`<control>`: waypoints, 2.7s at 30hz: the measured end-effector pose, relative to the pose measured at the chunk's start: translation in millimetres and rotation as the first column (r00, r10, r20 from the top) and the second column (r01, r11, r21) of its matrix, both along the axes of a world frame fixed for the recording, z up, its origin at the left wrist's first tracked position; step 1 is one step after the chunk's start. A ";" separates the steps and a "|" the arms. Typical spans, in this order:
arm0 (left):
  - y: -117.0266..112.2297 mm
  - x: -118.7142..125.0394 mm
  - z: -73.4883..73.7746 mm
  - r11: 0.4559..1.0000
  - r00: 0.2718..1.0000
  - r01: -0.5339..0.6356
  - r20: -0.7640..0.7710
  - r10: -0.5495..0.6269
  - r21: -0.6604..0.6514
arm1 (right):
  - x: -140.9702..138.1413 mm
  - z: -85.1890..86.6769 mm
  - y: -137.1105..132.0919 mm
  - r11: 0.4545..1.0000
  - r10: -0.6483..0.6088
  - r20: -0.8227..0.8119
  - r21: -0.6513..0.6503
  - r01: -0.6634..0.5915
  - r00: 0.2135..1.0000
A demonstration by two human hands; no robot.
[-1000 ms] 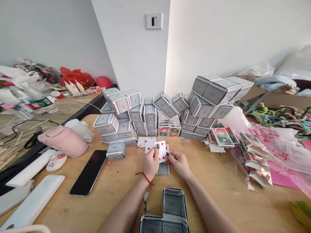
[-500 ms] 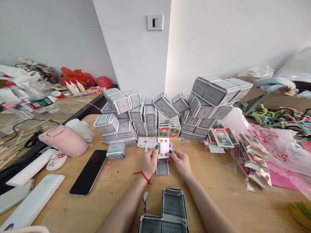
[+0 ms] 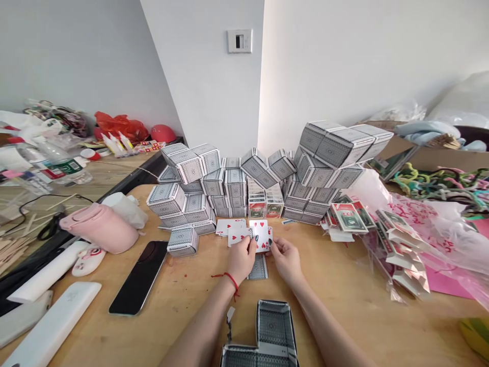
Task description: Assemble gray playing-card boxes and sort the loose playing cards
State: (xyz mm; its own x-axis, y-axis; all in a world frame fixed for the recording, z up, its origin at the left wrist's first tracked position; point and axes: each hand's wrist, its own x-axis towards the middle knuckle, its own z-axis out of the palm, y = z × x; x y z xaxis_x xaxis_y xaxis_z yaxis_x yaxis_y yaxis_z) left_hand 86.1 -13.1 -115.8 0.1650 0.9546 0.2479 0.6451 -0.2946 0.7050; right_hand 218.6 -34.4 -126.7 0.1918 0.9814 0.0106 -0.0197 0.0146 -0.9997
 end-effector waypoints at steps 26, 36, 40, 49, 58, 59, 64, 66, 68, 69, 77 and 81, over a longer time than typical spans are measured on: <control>-1.1 7.0 1.7 0.984 0.955 0.154 0.267 -0.126 -0.087 | 12.7 19.8 0.2 0.968 0.128 -0.630 -0.088 -0.234 0.766; -11.4 1.2 12.0 0.973 0.957 0.221 0.179 -0.229 0.062 | 5.4 9.7 1.3 0.986 0.081 -0.552 -0.076 -0.147 0.830; -12.2 2.2 19.0 0.989 0.961 0.085 0.252 -0.113 0.120 | -0.9 6.3 -0.6 0.993 0.059 -0.448 -0.069 -0.101 0.892; -11.6 22.7 11.4 0.942 0.672 0.169 0.734 0.104 -0.289 | -13.0 7.8 -4.5 0.996 0.087 -0.182 0.024 -0.084 0.979; -5.6 18.6 11.8 0.925 0.571 0.080 0.777 0.264 -0.372 | -20.9 7.5 -10.0 0.994 0.104 -0.048 -0.012 -0.104 0.993; -4.4 18.2 11.2 0.924 0.578 0.078 0.772 0.265 -0.375 | -21.9 8.7 -10.9 0.994 0.107 -0.043 -0.012 -0.107 0.993; -2.5 17.9 11.8 0.928 0.643 0.072 0.728 0.237 -0.365 | -20.5 11.3 -11.3 0.997 0.065 -0.093 -0.030 -0.068 0.994; -3.3 16.4 12.9 0.944 0.660 0.066 0.724 0.201 -0.323 | -18.0 10.5 -10.2 0.997 0.046 -0.148 -0.053 -0.054 0.988; -4.1 13.5 13.4 0.964 0.671 0.056 0.725 0.156 -0.259 | -15.9 9.5 -9.3 0.998 0.016 -0.197 -0.064 -0.030 0.980; -4.4 11.7 13.3 0.972 0.673 0.054 0.728 0.133 -0.227 | -15.2 9.2 -9.1 0.998 0.000 -0.216 -0.062 -0.013 0.976; -3.3 3.1 10.7 0.976 0.738 0.135 0.674 0.018 -0.173 | -12.9 12.9 -9.5 0.995 0.085 -0.295 -0.016 -0.094 0.952; -2.7 2.9 8.4 0.982 0.788 0.123 0.615 -0.009 -0.143 | -11.9 12.6 -9.4 0.993 0.116 -0.324 0.014 -0.118 0.939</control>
State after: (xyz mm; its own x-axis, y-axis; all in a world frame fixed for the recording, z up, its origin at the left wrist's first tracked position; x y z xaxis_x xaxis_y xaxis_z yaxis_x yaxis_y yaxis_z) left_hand 89.0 -15.9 -107.4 0.0978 0.9827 0.1572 0.0473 -0.1623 0.9856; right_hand 206.7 -43.8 -114.1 0.0678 0.9969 -0.0387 -0.3438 -0.0130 -0.9390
